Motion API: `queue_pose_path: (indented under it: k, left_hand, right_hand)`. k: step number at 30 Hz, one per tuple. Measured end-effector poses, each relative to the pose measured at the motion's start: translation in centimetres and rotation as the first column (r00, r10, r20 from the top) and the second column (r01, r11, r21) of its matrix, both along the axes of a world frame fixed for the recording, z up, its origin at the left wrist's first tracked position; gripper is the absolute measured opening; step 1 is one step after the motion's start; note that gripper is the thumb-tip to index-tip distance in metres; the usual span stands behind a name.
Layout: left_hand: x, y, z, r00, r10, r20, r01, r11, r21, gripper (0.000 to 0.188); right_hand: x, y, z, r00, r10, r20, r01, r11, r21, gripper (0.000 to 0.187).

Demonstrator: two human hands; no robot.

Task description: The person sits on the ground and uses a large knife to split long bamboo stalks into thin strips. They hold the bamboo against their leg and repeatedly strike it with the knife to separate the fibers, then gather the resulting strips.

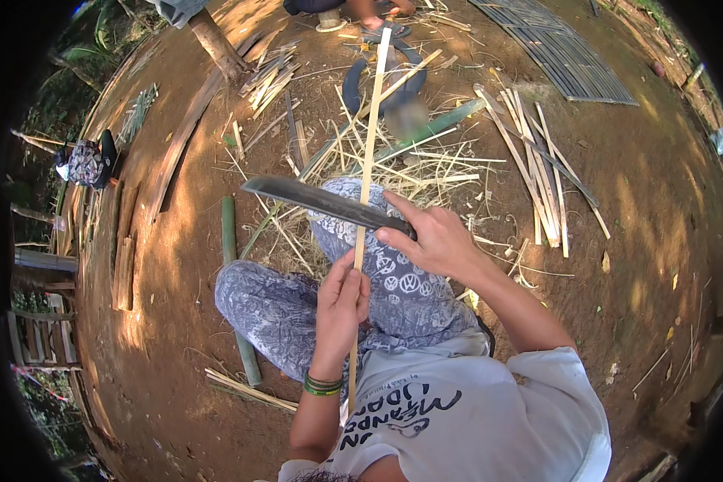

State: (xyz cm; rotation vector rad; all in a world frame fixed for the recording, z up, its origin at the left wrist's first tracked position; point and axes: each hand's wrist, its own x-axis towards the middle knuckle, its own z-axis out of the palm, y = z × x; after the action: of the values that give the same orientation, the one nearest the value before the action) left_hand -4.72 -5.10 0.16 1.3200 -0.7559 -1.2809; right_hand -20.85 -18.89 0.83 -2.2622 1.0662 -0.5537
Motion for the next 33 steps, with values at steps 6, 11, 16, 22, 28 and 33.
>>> queue_pose_path:
  k: [6, 11, 16, 22, 28, 33]
  left_hand:
    - [0.4, 0.1, -1.1, 0.999, 0.009, 0.035, -0.009, 1.000, 0.004, 0.041]
    - [1.1, 1.5, -1.2, 0.997, 0.002, 0.077, -0.006, 0.999, 0.052, 0.040]
    - [1.0, 2.7, -1.2, 0.993, -0.012, 0.119, 0.003, 0.997, 0.072, 0.039]
    - [0.7, 4.5, -1.9, 0.996, 0.004, 0.084, -0.012, 0.995, 0.098, 0.039]
    - [0.4, 1.0, -2.1, 0.985, 0.029, 0.172, -0.035, 0.999, 0.030, 0.039]
    - [-0.1, 1.6, -2.7, 0.954, 0.036, 0.299, -0.045, 0.999, 0.022, 0.038]
  right_hand:
    - [1.6, 0.6, -0.5, 0.986, 0.038, -0.161, -0.050, 0.996, -0.070, 0.090]
    - [1.5, 0.6, -1.3, 0.981, 0.031, -0.191, -0.056, 0.990, -0.131, 0.093]
    - [1.6, 0.6, -1.4, 0.985, 0.013, -0.175, -0.037, 0.990, -0.136, 0.087]
    - [1.5, 0.2, -2.0, 0.990, -0.029, -0.139, 0.018, 0.996, -0.084, 0.076]
    - [1.5, 0.3, -0.9, 0.979, 0.031, -0.204, -0.050, 0.995, -0.091, 0.089]
    - [1.1, -0.1, -1.7, 0.983, 0.014, -0.184, -0.036, 0.993, -0.116, 0.093]
